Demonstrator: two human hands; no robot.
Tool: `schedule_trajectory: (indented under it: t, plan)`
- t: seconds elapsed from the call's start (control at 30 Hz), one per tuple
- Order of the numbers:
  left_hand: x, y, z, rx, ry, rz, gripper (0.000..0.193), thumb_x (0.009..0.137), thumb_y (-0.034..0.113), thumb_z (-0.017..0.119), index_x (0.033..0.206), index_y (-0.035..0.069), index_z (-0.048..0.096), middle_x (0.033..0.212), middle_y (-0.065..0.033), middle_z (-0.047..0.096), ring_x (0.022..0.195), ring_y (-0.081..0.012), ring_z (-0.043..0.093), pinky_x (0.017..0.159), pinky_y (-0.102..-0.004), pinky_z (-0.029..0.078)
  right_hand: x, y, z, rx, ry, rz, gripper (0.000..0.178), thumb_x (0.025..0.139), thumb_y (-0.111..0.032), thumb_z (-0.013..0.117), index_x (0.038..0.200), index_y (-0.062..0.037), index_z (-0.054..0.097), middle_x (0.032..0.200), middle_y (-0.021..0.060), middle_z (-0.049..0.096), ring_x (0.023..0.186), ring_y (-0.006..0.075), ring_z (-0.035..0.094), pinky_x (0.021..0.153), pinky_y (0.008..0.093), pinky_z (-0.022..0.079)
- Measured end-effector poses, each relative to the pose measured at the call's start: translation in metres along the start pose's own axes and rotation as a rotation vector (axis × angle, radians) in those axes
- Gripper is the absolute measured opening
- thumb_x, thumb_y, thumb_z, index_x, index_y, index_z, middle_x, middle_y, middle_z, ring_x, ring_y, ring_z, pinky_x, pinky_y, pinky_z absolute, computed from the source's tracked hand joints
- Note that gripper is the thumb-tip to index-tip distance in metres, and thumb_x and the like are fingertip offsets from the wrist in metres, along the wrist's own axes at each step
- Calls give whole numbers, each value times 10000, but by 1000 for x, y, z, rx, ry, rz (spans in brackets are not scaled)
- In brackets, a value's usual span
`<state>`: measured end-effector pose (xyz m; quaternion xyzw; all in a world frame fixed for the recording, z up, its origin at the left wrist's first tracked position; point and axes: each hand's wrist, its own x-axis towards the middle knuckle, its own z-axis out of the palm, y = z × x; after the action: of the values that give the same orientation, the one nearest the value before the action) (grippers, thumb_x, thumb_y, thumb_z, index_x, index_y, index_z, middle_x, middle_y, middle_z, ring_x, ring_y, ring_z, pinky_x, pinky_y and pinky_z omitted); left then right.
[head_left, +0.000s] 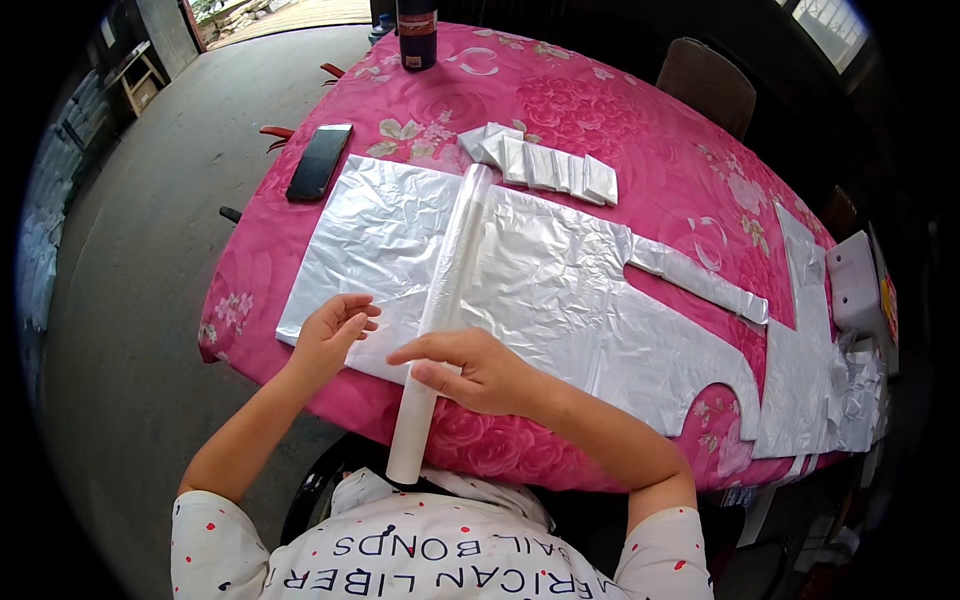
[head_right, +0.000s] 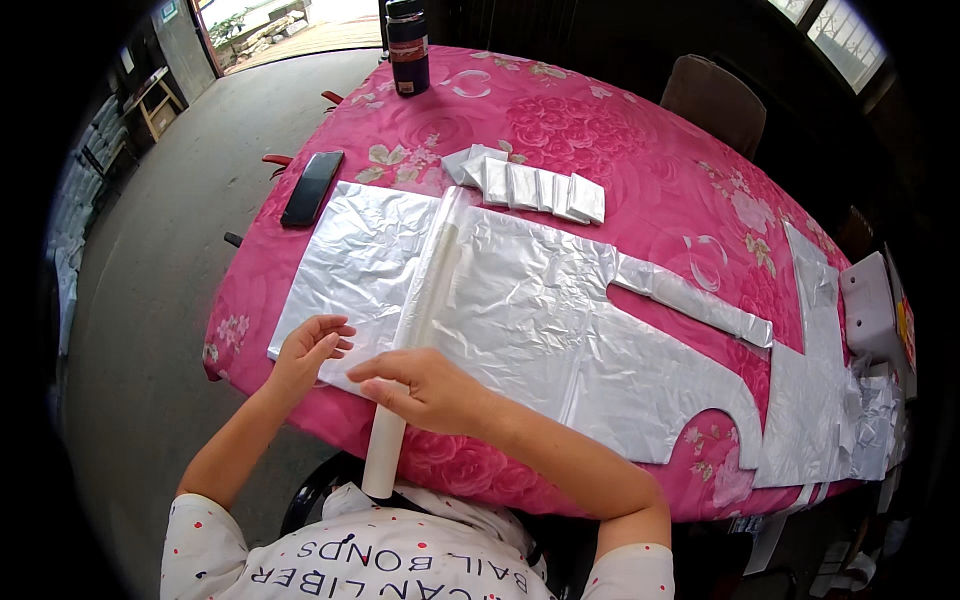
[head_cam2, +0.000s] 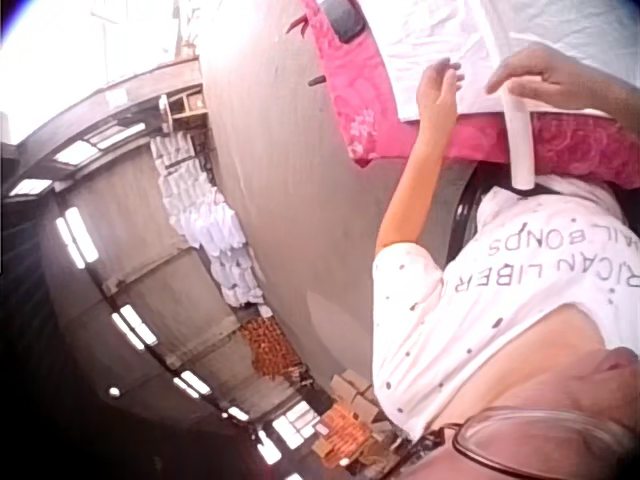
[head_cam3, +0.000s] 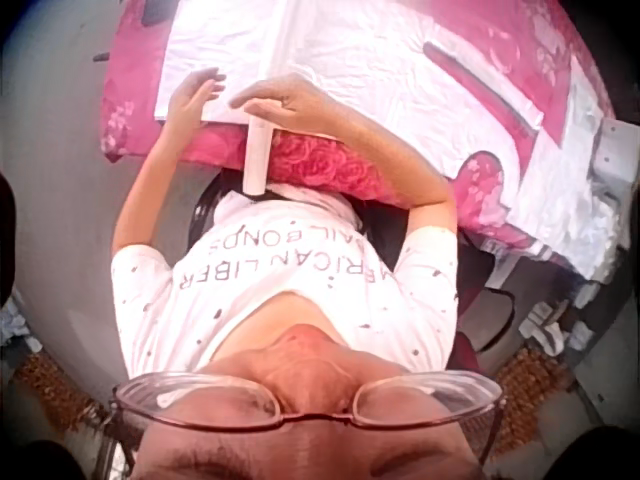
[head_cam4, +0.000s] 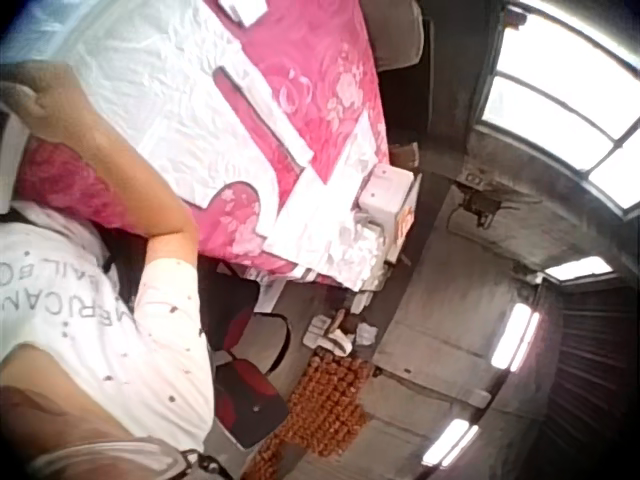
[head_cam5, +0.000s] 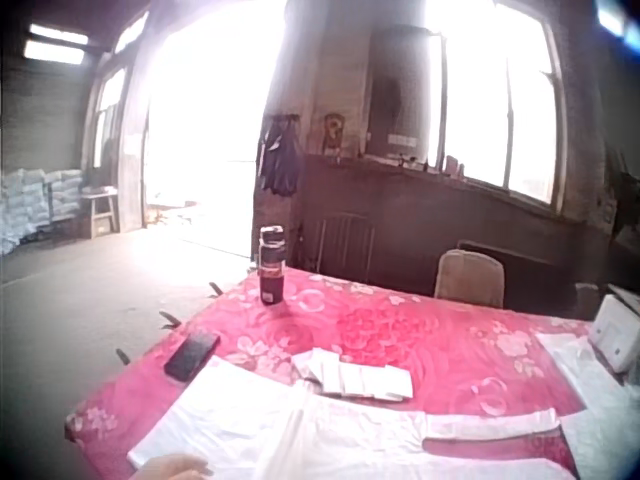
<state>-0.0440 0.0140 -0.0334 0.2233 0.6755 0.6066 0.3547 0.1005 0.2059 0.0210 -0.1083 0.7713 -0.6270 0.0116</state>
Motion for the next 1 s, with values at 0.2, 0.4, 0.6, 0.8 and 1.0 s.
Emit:
schedule_trajectory:
  t: [0.2, 0.4, 0.6, 0.8, 1.0]
  plan:
    - [-85, -24, -40, -3, 97, -57, 277, 916, 46, 476, 1185, -19, 484, 1057, -82, 591, 907, -102, 561, 794, -238, 466, 42, 64, -17, -968, 38, -230, 447, 875, -312, 534, 1263, -93, 498, 1342, 120, 436, 1253, 301, 381, 1043, 437, 280]
    - [-109, -20, -30, 418, 186, -62, 442, 848, 118, 591, 1232, -34, 434, 1088, -141, 527, 866, -159, 562, 723, -262, 472, 118, 90, 22, -1014, -29, -269, 545, 892, -434, 466, 1352, -147, 414, 1424, 88, 349, 1356, 276, 238, 1108, 462, 148]
    - [-104, -28, -35, 895, 368, 41, 728, 688, 182, 743, 1279, -26, 373, 1145, -197, 487, 988, -362, 538, 852, -403, 442, 182, 92, 94, -856, 272, -135, 611, 854, -322, 526, 1384, -79, 344, 1439, 162, 292, 1362, 318, 198, 1110, 450, 130]
    - [-102, -17, -36, 481, 214, -37, 692, 678, 86, 731, 1286, 12, 408, 1002, -142, 603, 902, -244, 607, 799, -335, 473, 163, 98, 103, -329, 717, 19, 922, 807, -231, 608, 1432, -2, -30, 1465, 281, 23, 1377, 370, 67, 1114, 438, 112]
    - [-94, -6, -13, -530, -431, -320, 733, 720, 312, 723, 1300, -1, 402, 1080, -120, 593, 870, -155, 614, 794, -306, 496, 92, 63, 42, 1176, 385, 46, 771, 827, -441, 640, 1305, 44, 279, 1117, 164, 550, 944, 177, 580, 773, 292, 491]
